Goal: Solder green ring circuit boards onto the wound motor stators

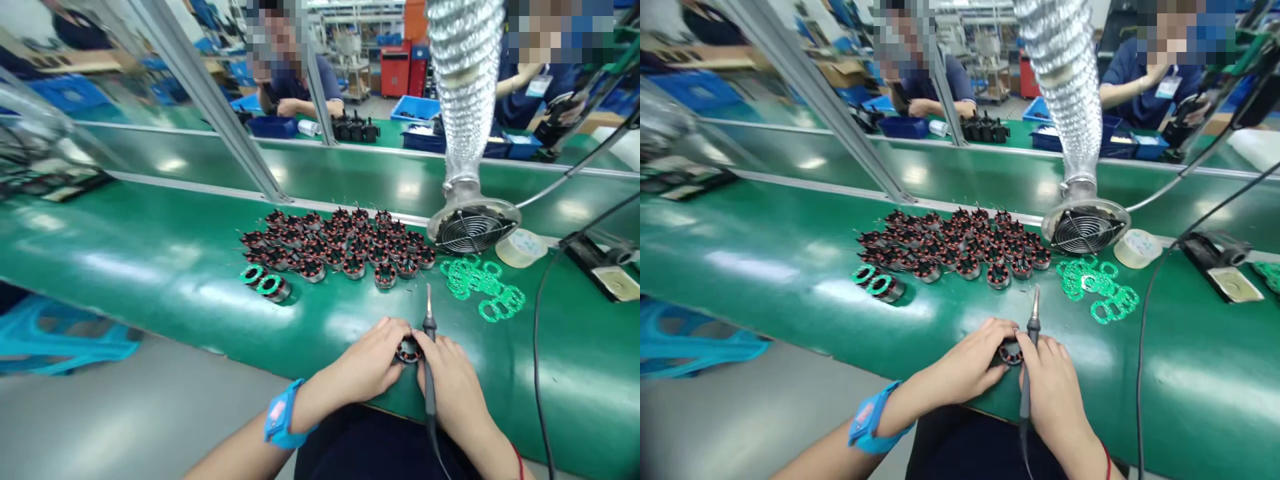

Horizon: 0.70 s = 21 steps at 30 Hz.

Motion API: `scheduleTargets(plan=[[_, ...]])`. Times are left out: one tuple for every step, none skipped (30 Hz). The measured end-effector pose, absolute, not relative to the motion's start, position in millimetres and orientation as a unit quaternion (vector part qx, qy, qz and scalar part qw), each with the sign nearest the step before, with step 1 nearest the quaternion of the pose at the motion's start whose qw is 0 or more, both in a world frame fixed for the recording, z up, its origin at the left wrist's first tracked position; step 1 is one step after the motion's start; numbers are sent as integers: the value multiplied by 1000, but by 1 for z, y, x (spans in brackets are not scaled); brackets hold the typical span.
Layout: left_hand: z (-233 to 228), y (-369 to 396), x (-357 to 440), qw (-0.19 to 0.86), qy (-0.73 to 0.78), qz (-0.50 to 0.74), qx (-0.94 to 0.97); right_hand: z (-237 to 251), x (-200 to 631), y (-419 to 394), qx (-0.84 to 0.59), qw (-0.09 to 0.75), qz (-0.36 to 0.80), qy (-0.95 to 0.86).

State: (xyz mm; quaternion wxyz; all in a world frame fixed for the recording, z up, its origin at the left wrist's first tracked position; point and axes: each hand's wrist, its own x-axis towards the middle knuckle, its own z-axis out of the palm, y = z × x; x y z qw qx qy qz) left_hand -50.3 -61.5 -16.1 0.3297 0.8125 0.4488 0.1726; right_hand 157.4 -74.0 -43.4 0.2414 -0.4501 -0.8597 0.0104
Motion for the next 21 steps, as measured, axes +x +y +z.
scheduleTargets(plan=[[-16, -58, -52, 346, 457, 180, 800, -47, 158, -73, -450, 248, 6, -858], [-16, -56, -54, 356, 464, 186, 789, -49, 159, -72, -453, 253, 5, -855], [-17, -53, -56, 362, 468, 192, 783, -50, 159, -72, -458, 256, 8, -851], [-18, -51, -56, 366, 469, 196, 780, -50, 159, -72, -463, 261, 13, -847], [-20, -49, -56, 369, 467, 202, 778, -50, 159, -72, -470, 266, 17, -842], [-22, -47, -54, 375, 466, 208, 774, -50, 159, -72, -476, 273, 21, -836], [-23, -46, -52, 381, 464, 215, 770, -50, 158, -71, -482, 283, 23, -829], [-24, -45, -49, 388, 462, 223, 765, -50, 159, -71, -488, 294, 27, -821], [-24, -44, -46, 397, 458, 231, 761, -50, 159, -69, -494, 309, 32, -812], [-24, -43, -42, 409, 450, 237, 758, -49, 161, -68, -501, 325, 39, -801], [-22, -42, -38, 424, 441, 243, 753, -47, 163, -67, -509, 339, 48, -790], [-19, -40, -34, 439, 433, 248, 747, -45, 165, -66, -515, 353, 56, -779], [-15, -38, -31, 450, 430, 251, 742, -41, 169, -64, -521, 363, 63, -770], [-10, -35, -29, 456, 429, 250, 739, -37, 173, -63, -527, 370, 67, -762], [-5, -31, -27, 451, 435, 247, 739, -32, 177, -61, -530, 374, 68, -758], [-1, -26, -26, 436, 439, 232, 751, -27, 183, -59, -537, 368, 74, -755], [2, -19, -26, 414, 439, 213, 769, -23, 188, -56, -540, 363, 79, -755], [4, -12, -26, 384, 438, 193, 790, -20, 195, -52, -545, 363, 79, -751], [4, -4, -27, 350, 433, 171, 813, -18, 202, -47, -550, 362, 79, -748], [4, 2, -28, 318, 428, 147, 833, -16, 209, -42, -562, 360, 77, -741], [2, 7, -29, 287, 423, 125, 850, -15, 215, -36, -575, 357, 74, -733]])
